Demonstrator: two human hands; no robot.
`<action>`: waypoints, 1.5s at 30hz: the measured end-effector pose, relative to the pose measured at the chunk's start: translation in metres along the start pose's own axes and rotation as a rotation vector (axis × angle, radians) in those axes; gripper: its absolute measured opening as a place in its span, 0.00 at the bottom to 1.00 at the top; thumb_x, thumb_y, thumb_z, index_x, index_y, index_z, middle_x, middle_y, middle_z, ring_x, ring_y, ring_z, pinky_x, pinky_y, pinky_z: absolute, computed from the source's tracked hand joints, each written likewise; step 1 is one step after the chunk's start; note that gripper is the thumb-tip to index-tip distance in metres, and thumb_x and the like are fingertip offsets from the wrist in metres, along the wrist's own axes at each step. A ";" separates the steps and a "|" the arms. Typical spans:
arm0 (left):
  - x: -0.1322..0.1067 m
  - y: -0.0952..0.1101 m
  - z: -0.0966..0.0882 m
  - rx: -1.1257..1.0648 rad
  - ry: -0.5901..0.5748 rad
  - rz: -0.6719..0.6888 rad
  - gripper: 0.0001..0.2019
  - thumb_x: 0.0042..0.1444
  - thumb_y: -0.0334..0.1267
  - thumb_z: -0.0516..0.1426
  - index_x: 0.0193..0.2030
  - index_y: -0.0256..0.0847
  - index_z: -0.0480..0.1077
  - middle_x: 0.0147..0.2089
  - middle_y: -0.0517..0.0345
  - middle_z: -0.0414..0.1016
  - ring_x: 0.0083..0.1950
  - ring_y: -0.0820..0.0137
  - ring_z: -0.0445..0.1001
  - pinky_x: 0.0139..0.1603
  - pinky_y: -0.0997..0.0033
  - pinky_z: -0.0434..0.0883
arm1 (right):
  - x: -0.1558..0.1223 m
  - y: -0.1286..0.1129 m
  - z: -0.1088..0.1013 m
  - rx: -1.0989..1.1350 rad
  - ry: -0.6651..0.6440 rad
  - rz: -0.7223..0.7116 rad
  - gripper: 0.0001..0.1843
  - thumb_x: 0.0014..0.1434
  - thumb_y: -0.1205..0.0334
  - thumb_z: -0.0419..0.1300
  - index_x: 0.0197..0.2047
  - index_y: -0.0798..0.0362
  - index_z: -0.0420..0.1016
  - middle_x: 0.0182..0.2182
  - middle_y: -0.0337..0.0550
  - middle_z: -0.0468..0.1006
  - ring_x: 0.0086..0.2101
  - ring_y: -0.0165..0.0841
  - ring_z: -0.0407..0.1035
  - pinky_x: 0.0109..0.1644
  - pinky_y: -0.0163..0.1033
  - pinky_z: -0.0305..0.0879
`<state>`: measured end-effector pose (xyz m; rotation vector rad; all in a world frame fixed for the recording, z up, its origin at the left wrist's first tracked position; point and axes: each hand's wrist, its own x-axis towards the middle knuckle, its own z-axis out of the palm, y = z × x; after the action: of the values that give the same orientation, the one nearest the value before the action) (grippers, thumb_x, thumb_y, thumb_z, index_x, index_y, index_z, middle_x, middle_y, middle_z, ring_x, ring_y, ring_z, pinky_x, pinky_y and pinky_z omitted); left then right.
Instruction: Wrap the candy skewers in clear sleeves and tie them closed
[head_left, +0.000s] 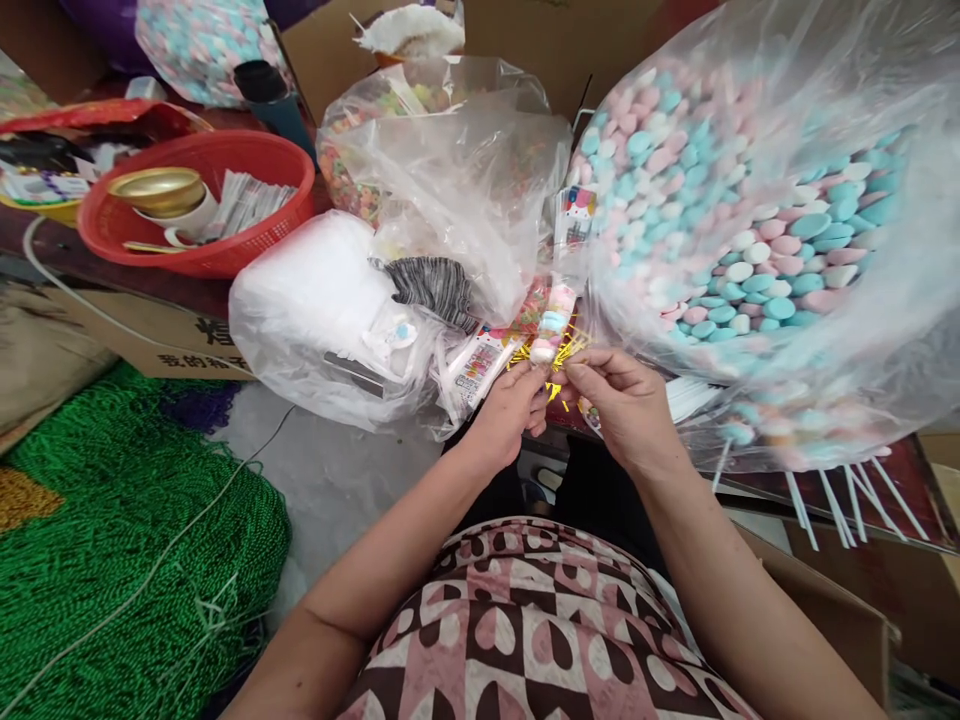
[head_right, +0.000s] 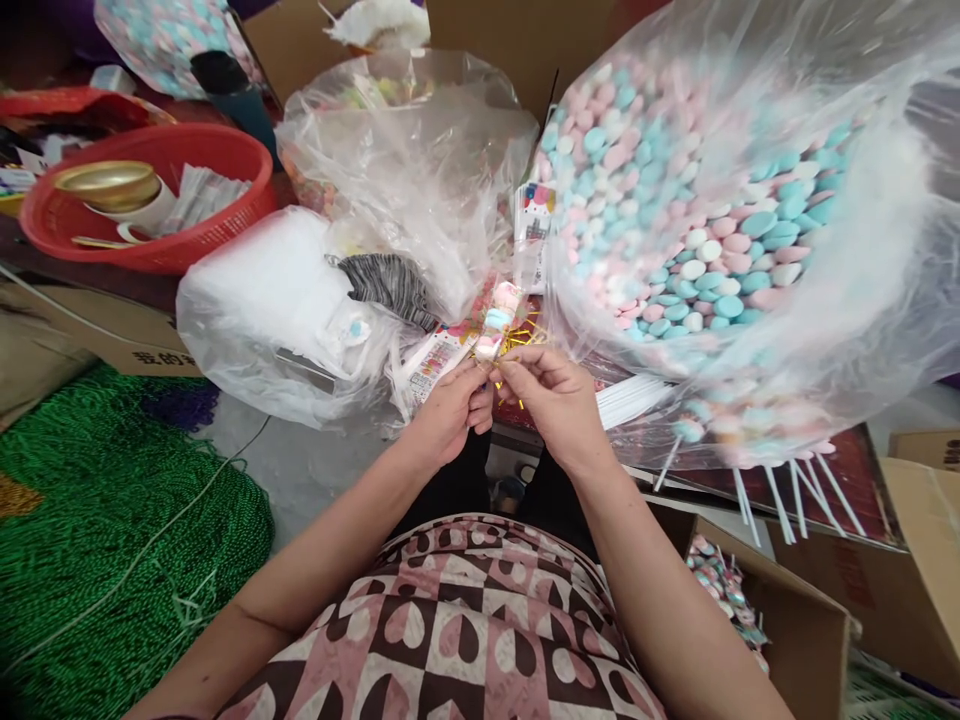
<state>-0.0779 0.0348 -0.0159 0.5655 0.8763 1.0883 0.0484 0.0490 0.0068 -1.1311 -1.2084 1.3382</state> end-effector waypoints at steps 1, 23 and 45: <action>-0.001 0.000 0.003 0.015 -0.005 -0.005 0.10 0.57 0.43 0.56 0.32 0.41 0.59 0.19 0.72 0.49 0.16 0.82 0.47 0.17 0.81 0.50 | -0.001 0.003 0.000 -0.037 0.011 -0.012 0.07 0.51 0.57 0.66 0.33 0.50 0.76 0.28 0.37 0.79 0.26 0.28 0.70 0.32 0.36 0.68; -0.013 -0.004 0.011 -0.197 -0.216 -0.028 0.13 0.58 0.46 0.56 0.30 0.38 0.64 0.17 0.72 0.46 0.15 0.82 0.42 0.16 0.82 0.46 | -0.006 0.025 -0.002 0.138 0.119 0.046 0.11 0.49 0.54 0.69 0.27 0.51 0.74 0.20 0.33 0.73 0.23 0.28 0.65 0.31 0.35 0.65; -0.020 -0.008 0.008 -0.377 -0.371 -0.227 0.15 0.65 0.41 0.48 0.29 0.38 0.64 0.16 0.71 0.44 0.14 0.80 0.41 0.15 0.81 0.48 | -0.012 0.028 -0.018 0.181 0.053 0.083 0.10 0.43 0.55 0.73 0.29 0.47 0.81 0.30 0.36 0.82 0.31 0.31 0.73 0.42 0.39 0.70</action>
<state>-0.0708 0.0129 -0.0112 0.3260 0.3864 0.8749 0.0658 0.0376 -0.0224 -1.0902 -0.9899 1.4404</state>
